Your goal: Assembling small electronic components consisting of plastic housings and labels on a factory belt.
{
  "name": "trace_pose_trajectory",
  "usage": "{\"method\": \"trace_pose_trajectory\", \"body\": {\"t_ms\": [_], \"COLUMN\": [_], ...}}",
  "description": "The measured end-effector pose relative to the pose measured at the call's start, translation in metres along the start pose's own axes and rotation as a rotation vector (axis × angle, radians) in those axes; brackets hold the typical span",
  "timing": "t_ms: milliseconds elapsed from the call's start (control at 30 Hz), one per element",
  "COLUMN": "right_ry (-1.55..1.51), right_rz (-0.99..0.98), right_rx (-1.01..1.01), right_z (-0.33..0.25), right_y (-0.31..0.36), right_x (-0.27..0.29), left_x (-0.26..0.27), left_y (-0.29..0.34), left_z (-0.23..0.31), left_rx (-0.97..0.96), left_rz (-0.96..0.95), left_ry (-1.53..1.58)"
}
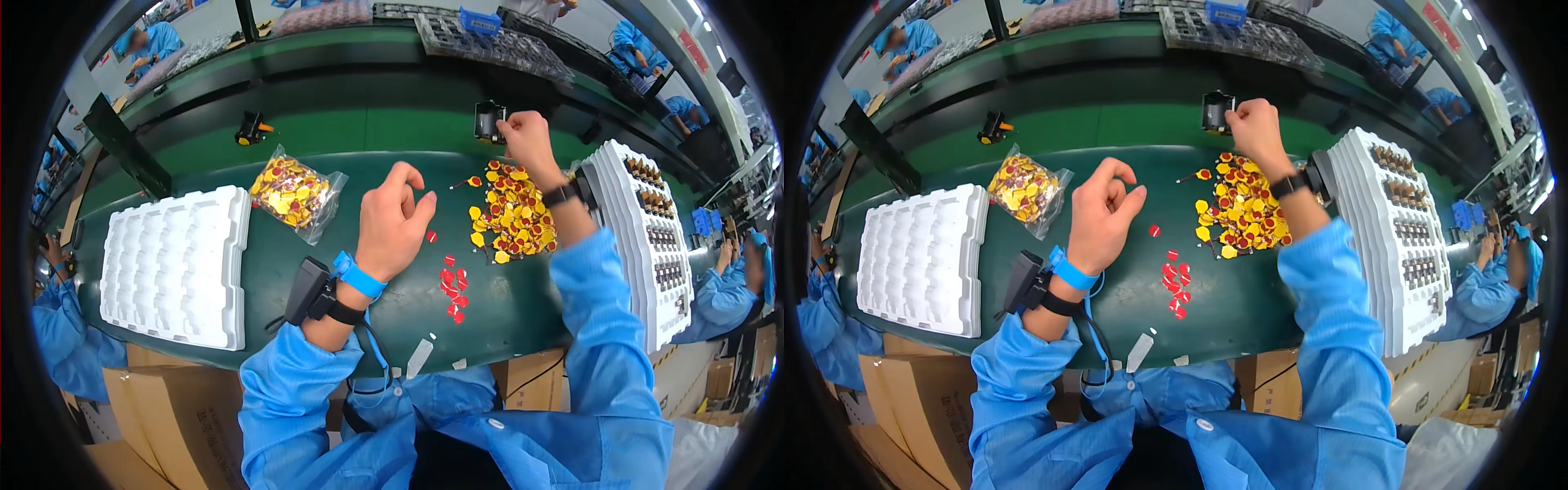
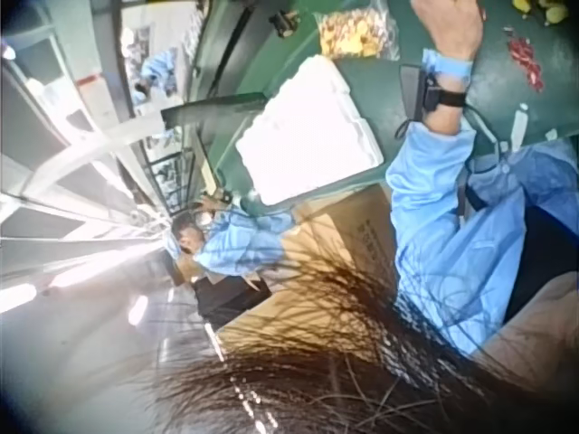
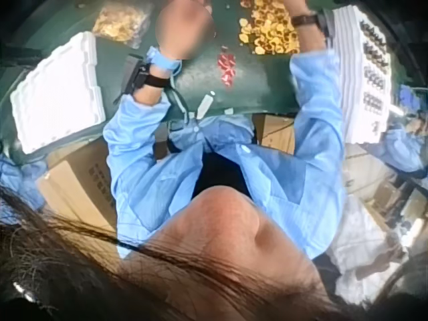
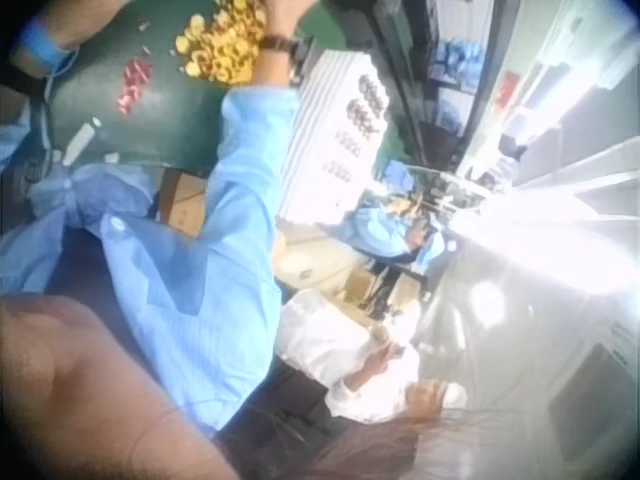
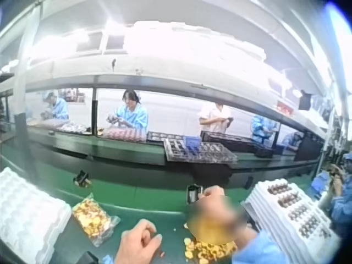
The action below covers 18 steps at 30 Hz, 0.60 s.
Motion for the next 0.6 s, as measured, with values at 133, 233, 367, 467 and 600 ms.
{"method": "trace_pose_trajectory", "body": {"t_ms": [133,233,367,467,600], "right_ry": [0.103,0.152,0.449,0.546,0.400], "right_rz": [-0.218,-0.238,-0.222,-0.136,-0.573], "right_rx": [-0.214,-0.293,-0.016,0.124,0.508], "right_z": [0.064,0.082,0.033,-0.010,-0.084], "right_y": [-0.048,-0.056,-0.058,-0.043,0.053], "right_x": [-0.054,-0.064,-0.051,-0.028,-0.045], "left_x": [-0.004,-0.019,-0.028,-0.024,-0.033], "left_y": [0.000,-0.001,-0.003,-0.002,0.000], "left_z": [-0.015,-0.013,-0.030,-0.031,-0.035], "left_rx": [-0.027,-0.114,-0.081,-0.079,-0.058], "left_rz": [0.034,-0.040,-0.191,-0.198,-0.228], "left_ry": [-0.073,-0.260,-0.351,-0.456,-0.605]}}
Point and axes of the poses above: each hand's wrist, its own y-axis away from the middle knuckle, its own x-axis out of the back of the hand, z = x × y, the point moved 9 cm from there along -y, towards the middle knuckle, and after that the axes turned 9 degrees about x, right-handed, at the moved point
